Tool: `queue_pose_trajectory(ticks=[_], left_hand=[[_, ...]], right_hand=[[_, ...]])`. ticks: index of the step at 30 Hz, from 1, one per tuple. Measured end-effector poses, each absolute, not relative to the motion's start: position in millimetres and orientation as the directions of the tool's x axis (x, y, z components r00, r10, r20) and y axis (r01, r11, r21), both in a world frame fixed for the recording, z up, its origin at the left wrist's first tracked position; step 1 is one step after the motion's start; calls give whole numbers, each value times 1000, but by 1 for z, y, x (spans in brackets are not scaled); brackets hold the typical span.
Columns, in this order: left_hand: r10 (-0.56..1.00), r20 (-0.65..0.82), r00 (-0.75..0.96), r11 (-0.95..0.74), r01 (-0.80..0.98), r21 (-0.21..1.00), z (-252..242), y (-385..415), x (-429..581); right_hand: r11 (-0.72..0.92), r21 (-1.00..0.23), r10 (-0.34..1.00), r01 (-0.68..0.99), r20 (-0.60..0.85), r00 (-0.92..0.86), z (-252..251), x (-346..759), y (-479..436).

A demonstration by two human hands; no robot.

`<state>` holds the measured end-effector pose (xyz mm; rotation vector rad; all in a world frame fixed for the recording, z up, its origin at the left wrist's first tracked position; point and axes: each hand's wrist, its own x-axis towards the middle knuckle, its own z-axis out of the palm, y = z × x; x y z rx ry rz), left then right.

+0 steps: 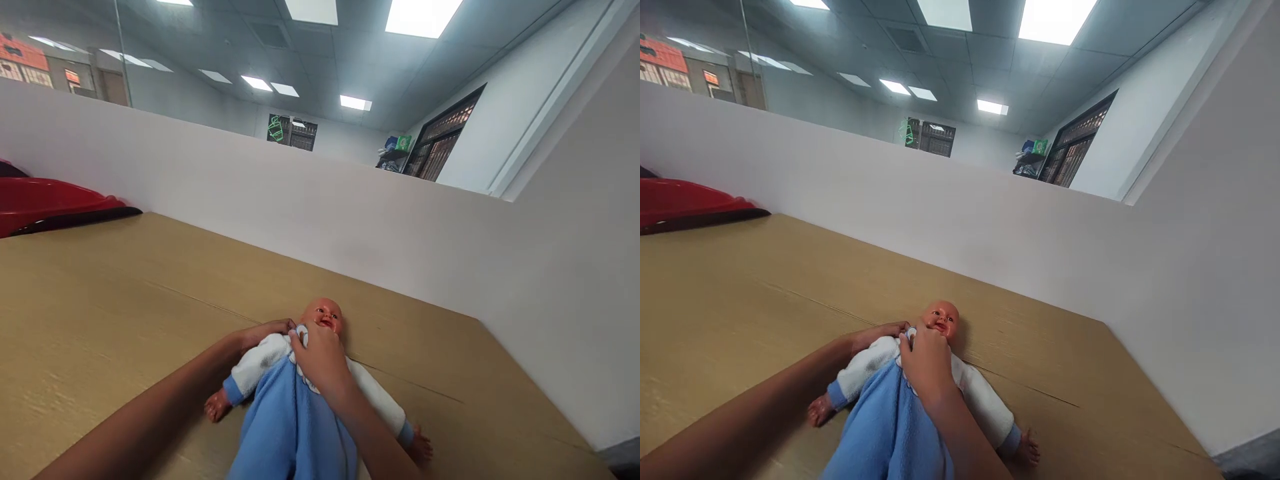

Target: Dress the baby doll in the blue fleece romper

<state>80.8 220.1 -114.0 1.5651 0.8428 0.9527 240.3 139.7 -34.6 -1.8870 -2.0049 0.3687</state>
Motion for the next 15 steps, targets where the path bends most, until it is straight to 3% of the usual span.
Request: queue_pose_trajectory(ticks=[5, 10, 13, 15], left_hand=[[793, 139, 594, -175, 3, 984, -97, 215, 69], [789, 231, 570, -368, 135, 920, -79, 219, 62], [780, 344, 523, -517, 228, 825, -55, 203, 71], [725, 392, 566, -607, 258, 751, -37, 183, 87]], right_hand=[[64, -473, 997, 879, -3, -74, -25, 270, 115], [32, -713, 985, 701, -96, -143, -40, 334, 77], [-1, -750, 1000, 661, -18, -19, -56, 379, 57], [-4, -691, 994, 723, 74, 76, -66, 408, 47]])
